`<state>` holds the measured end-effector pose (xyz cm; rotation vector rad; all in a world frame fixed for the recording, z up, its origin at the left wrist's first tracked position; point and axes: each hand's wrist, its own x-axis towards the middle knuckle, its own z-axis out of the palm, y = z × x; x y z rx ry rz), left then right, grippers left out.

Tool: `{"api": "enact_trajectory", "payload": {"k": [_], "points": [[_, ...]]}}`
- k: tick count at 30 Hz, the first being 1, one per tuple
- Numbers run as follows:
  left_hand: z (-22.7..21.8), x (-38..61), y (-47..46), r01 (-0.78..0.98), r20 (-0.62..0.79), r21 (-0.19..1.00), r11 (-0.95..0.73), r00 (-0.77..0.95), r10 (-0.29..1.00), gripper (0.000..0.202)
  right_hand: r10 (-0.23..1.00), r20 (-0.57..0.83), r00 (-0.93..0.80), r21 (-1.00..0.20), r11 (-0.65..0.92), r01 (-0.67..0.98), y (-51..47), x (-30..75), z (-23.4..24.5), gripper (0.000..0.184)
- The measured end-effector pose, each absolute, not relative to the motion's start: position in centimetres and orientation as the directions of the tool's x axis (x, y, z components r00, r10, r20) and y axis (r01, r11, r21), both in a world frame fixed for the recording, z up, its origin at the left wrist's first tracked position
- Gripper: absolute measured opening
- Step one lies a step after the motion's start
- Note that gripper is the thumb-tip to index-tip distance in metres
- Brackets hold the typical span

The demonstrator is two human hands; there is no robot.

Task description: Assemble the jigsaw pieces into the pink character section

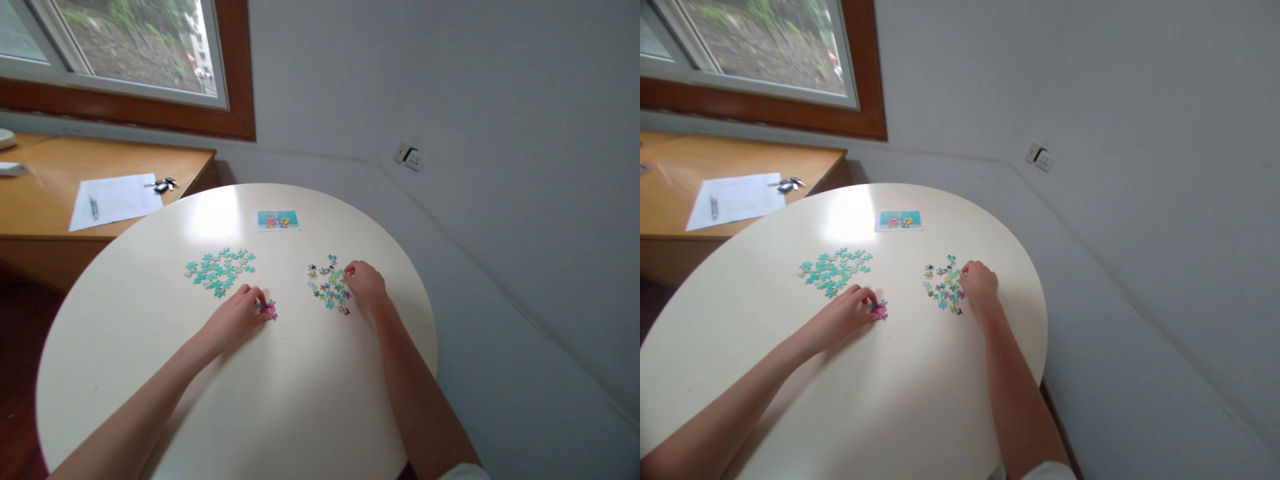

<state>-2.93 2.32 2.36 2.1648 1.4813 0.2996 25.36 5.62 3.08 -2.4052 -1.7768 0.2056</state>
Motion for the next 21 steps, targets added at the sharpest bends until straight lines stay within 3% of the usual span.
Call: {"api": "enact_trajectory", "payload": {"k": [6,12,21], "points": [[2.65,-2.75,2.19,0.784,-0.103,0.535,-0.316,0.432,0.896,0.020,0.960,-0.029,0.278,-0.179,-0.279,0.944,5.64,25.33,3.07,0.018],[2.93,-2.61,2.15,0.784,-0.113,0.530,-0.323,0.443,0.889,0.018,0.952,-0.085,0.294,-0.227,-0.306,0.925,5.50,24.94,3.80,0.016],[3.28,-2.46,2.05,0.800,-0.149,0.509,-0.318,0.445,0.883,0.018,0.959,-0.047,0.279,-0.295,-0.280,0.914,5.75,25.25,3.22,0.014]]}}
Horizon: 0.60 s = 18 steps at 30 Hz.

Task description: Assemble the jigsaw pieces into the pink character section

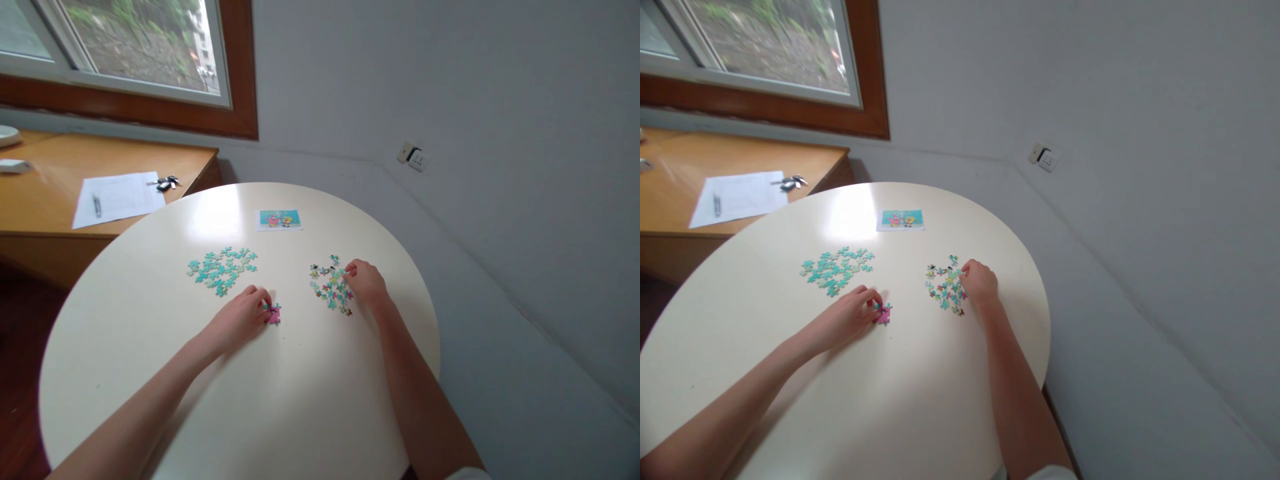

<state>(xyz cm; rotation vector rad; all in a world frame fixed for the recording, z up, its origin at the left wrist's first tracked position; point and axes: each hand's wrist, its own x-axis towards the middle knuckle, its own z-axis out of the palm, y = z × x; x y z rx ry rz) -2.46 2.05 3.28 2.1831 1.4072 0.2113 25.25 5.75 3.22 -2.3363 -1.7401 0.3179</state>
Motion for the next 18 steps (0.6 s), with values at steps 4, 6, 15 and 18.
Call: {"api": "enact_trajectory", "payload": {"k": [4,6,15,18], "points": [[3.22,-2.45,2.02,0.798,-0.143,0.509,-0.323,0.449,0.882,0.019,0.962,-0.016,0.272,-0.318,-0.263,0.911,5.83,25.43,2.92,0.022],[3.15,-2.45,2.03,0.796,-0.137,0.511,-0.324,0.447,0.884,0.019,0.963,-0.012,0.270,-0.326,-0.259,0.909,5.84,25.45,2.90,0.028],[2.98,-2.46,2.11,0.805,-0.116,0.488,-0.337,0.442,0.889,0.019,0.977,-0.021,0.210,-0.327,-0.205,0.922,5.92,25.68,2.59,0.028],[3.47,-2.20,1.94,0.814,-0.143,0.486,-0.318,0.433,0.890,0.019,0.978,-0.021,0.206,-0.321,-0.202,0.925,5.87,25.64,2.65,0.027]]}}
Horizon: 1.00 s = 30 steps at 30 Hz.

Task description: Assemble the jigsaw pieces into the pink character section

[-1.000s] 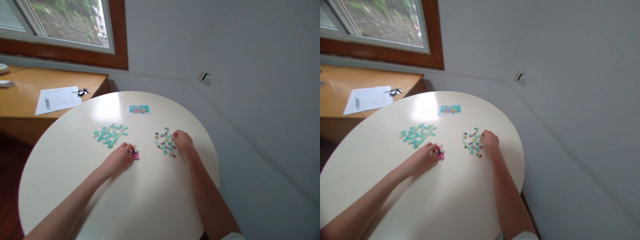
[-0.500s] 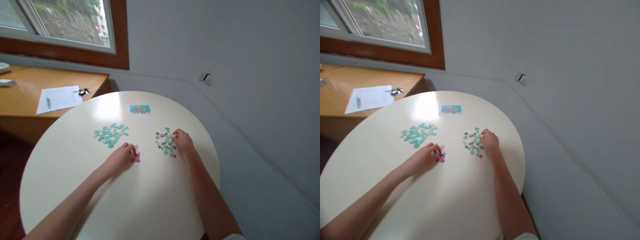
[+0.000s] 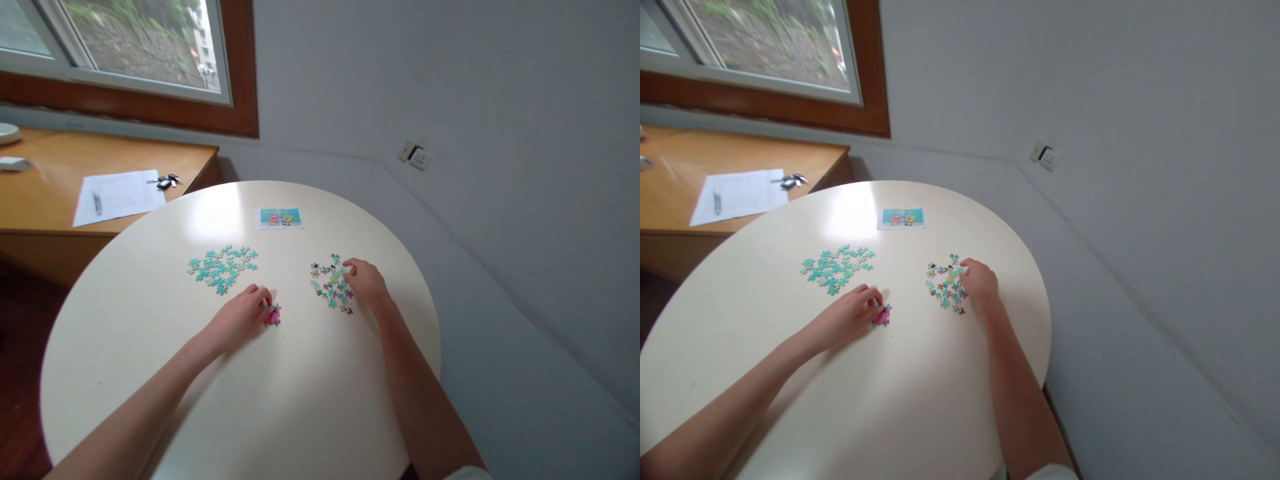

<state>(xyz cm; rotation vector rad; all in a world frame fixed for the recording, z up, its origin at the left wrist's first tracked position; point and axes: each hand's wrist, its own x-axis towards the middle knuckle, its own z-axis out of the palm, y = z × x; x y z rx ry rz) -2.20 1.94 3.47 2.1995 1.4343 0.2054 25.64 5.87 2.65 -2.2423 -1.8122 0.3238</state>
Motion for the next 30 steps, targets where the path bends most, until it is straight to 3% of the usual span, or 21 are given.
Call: {"api": "enact_trajectory", "payload": {"k": [9,18,30], "points": [[4.3,-1.7,1.6,0.865,-0.214,0.414,-0.283,0.394,0.894,0.022,0.975,-0.039,0.220,-0.310,-0.221,0.925,5.9,25.6,2.7,0.025],[4.3,-1.8,1.6,0.847,-0.203,0.439,-0.301,0.419,0.885,0.018,0.973,0.000,0.231,-0.374,-0.215,0.902,5.7,25.2,3.1,0.020],[4.5,-1.8,1.6,0.853,-0.220,0.412,-0.321,0.435,0.873,0.017,0.966,0.102,0.239,-0.722,-0.093,0.685,6.8,26.1,1.1,0.013]]}}
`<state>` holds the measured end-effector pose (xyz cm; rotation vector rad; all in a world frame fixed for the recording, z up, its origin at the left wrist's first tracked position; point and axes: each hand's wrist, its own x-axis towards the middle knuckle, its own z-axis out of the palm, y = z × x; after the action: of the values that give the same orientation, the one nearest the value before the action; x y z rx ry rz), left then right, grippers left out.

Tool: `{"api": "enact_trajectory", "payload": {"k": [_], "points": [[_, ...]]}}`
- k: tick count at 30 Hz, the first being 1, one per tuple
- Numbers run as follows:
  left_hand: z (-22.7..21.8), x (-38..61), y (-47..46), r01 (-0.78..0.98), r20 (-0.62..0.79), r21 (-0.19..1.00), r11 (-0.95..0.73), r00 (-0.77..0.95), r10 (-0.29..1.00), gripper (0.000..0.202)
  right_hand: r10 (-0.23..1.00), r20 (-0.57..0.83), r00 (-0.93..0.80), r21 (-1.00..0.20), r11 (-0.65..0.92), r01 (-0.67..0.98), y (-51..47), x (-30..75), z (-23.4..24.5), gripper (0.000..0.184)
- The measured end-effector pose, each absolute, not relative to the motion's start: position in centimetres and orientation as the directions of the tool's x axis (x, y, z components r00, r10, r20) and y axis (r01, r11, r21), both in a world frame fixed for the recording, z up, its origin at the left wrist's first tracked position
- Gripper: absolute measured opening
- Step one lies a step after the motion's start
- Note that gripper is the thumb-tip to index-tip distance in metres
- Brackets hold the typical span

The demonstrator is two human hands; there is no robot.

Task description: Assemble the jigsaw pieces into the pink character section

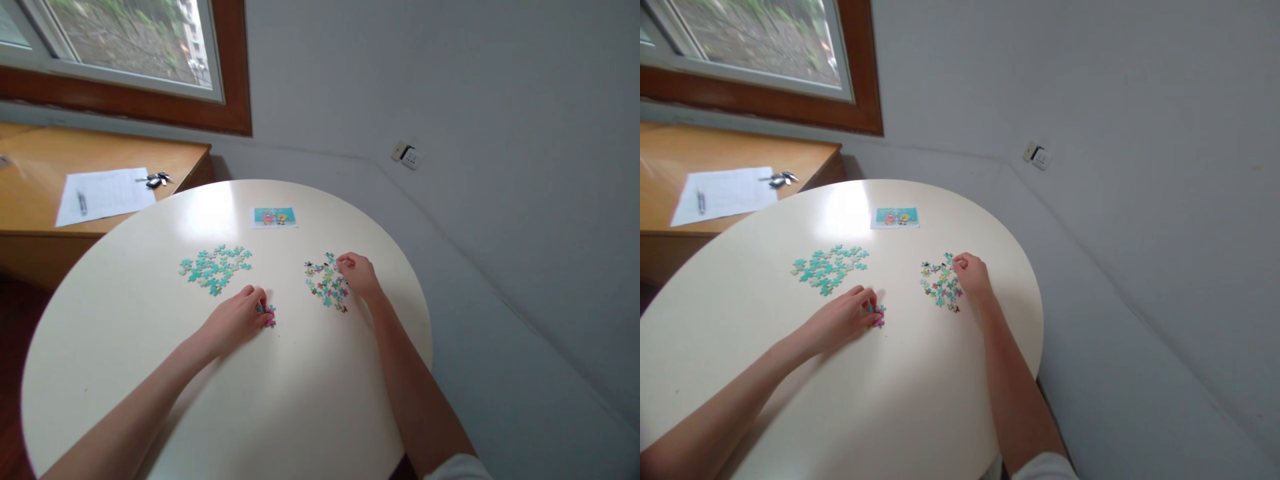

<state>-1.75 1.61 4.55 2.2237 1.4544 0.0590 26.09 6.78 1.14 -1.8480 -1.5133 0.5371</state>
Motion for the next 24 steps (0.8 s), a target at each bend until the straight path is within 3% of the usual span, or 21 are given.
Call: {"api": "enact_trajectory", "payload": {"k": [7,14,21,24], "points": [[4.5,-1.8,1.5,0.845,-0.198,0.411,-0.344,0.450,0.871,0.020,0.938,0.106,0.330,-0.848,-0.087,0.522,7.3,26.2,0.8,0.013],[4.1,-1.9,1.6,0.835,-0.175,0.419,-0.356,0.460,0.871,0.021,0.922,0.146,0.359,-0.871,-0.052,0.488,7.5,26.3,1.0,0.013],[3.8,-2.0,1.7,0.834,-0.168,0.411,-0.369,0.467,0.868,0.023,0.922,0.000,0.388,-0.980,-0.078,0.185,7.4,25.5,1.2,0.009],[3.9,-2.1,1.7,0.832,-0.163,0.409,-0.374,0.470,0.867,0.023,0.928,-0.025,0.372,-0.987,-0.083,0.140,7.3,25.1,1.4,0.010]]}}
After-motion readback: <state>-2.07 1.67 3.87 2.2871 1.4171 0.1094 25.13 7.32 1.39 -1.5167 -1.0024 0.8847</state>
